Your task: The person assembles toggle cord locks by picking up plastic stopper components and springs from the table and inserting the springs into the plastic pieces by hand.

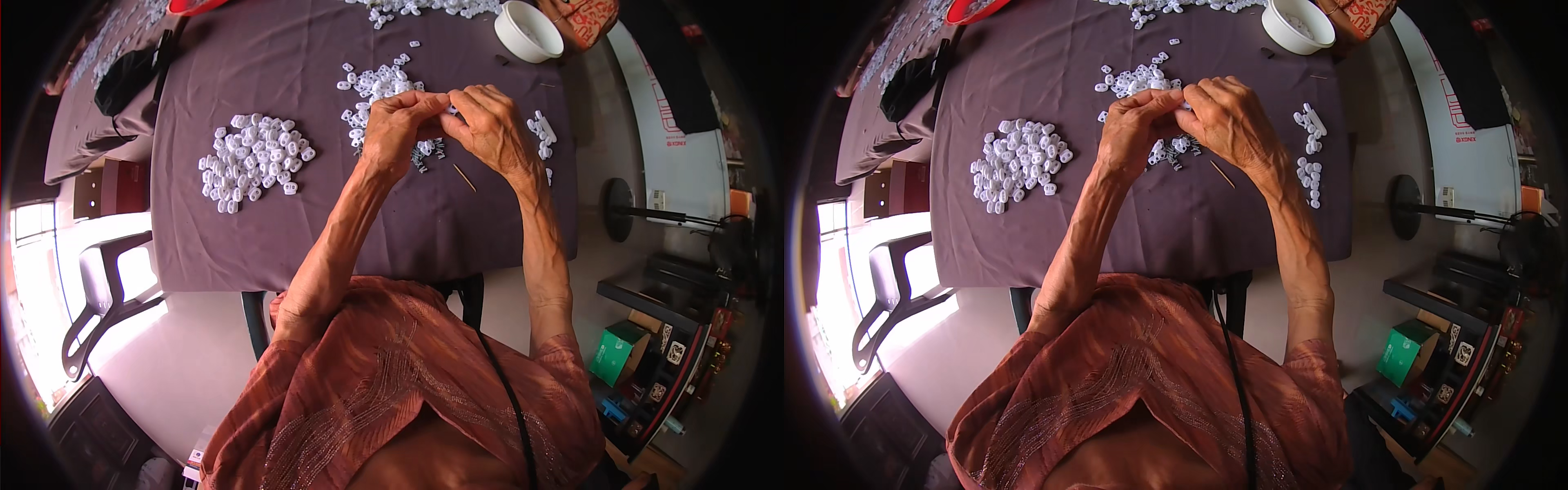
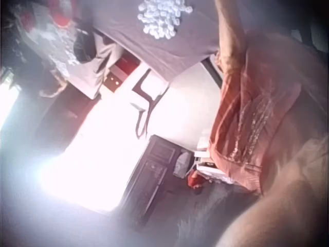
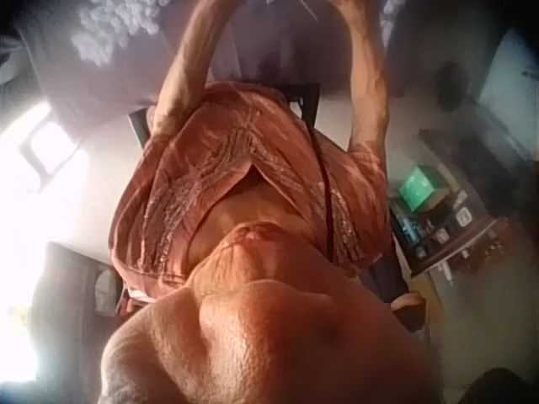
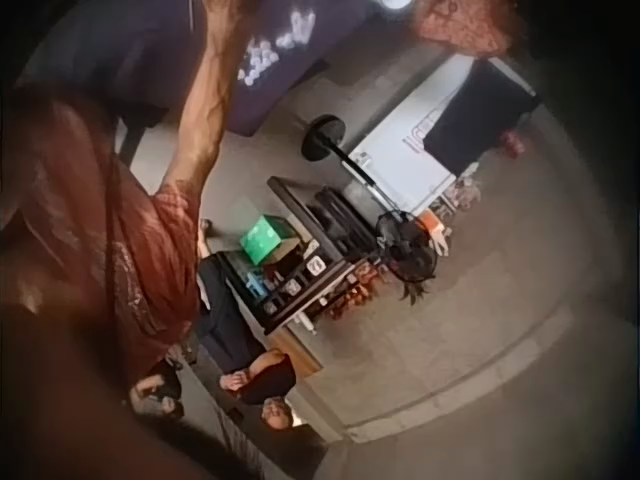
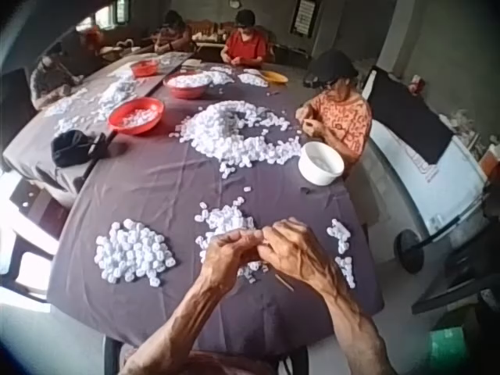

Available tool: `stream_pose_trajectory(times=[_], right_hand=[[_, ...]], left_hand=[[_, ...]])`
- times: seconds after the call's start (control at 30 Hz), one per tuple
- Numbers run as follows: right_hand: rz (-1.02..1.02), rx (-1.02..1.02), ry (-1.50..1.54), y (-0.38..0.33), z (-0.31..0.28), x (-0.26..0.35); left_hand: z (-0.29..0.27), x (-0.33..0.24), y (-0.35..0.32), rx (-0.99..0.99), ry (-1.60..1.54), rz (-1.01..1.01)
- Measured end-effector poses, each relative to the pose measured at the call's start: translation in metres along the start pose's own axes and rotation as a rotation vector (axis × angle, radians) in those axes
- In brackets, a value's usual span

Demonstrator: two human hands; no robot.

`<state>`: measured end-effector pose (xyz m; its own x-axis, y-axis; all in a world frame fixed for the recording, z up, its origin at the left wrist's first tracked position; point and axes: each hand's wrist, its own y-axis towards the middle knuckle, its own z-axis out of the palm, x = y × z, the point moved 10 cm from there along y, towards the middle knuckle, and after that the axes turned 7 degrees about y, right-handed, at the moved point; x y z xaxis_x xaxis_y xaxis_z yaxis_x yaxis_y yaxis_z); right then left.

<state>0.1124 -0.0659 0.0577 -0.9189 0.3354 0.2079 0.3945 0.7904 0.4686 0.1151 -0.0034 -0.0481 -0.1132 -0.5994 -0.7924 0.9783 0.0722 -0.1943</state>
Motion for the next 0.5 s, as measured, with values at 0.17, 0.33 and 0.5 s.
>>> stream_pose_trajectory(times=[0.17, 0.33, 0.5], right_hand=[[-0.046, 0.032, 0.019, 0.001, 0.001, -0.002], [-0.071, 0.031, 0.055, 0.002, -0.003, 0.000], [-0.044, 0.081, 0.048, -0.002, 0.006, -0.011]], left_hand=[[0.000, -0.002, -0.003, -0.037, 0.025, 0.027], [0.004, -0.003, -0.004, -0.016, -0.002, 0.029], [0.003, -0.002, -0.001, -0.020, 0.020, 0.021]])
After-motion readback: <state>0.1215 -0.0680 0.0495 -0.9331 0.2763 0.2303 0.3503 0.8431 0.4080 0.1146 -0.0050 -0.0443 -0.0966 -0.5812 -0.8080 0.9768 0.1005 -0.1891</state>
